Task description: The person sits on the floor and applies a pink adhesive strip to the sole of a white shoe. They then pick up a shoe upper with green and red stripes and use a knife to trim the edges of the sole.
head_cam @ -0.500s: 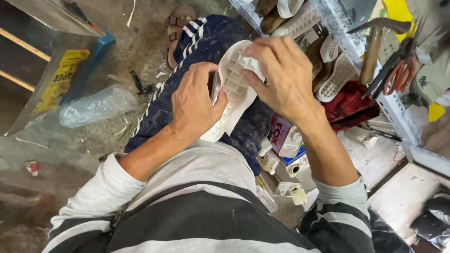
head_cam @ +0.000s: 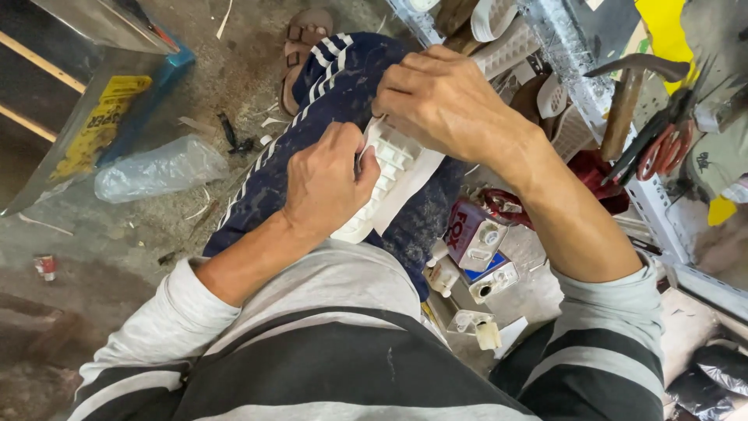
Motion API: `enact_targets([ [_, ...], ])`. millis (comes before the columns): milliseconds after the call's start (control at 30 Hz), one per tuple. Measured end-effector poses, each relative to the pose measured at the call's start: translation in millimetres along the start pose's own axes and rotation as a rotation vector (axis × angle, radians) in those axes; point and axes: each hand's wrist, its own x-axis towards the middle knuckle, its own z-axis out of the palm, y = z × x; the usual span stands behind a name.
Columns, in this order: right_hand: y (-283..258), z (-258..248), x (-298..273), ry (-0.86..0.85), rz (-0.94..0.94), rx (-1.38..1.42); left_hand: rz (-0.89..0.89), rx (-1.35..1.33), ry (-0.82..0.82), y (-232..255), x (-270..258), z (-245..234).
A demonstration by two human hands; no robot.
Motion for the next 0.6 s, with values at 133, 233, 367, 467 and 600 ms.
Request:
enact_targets([
  [133,-1.9,2.4,-1.5,-0.008,0.003,-0.014,-0.052,-0.052,-0.046,3.5,4.7,-1.1],
  [233,-1.4,4.7,-3.5,-0.008,0.011,-0.06,-0.112,-0.023,-0.07,4.6,11.3,-0.7],
  [367,-2.6,6.8,-4.8,0.021,0.011,-0.059,-0.098,0.016,-0.092,2.0,14.4,-0.4],
  [467,0.2,1.9,-6.0,-0.012,0.039,0.076,-0.109,0.002,-0.086,2.3,15.2,-0.6],
  [600,10.2,-16.4,-6.6,-0.063,0.117,0.308,-0.159,-0.023,-0.071,5.0,17.4,-2.6],
])
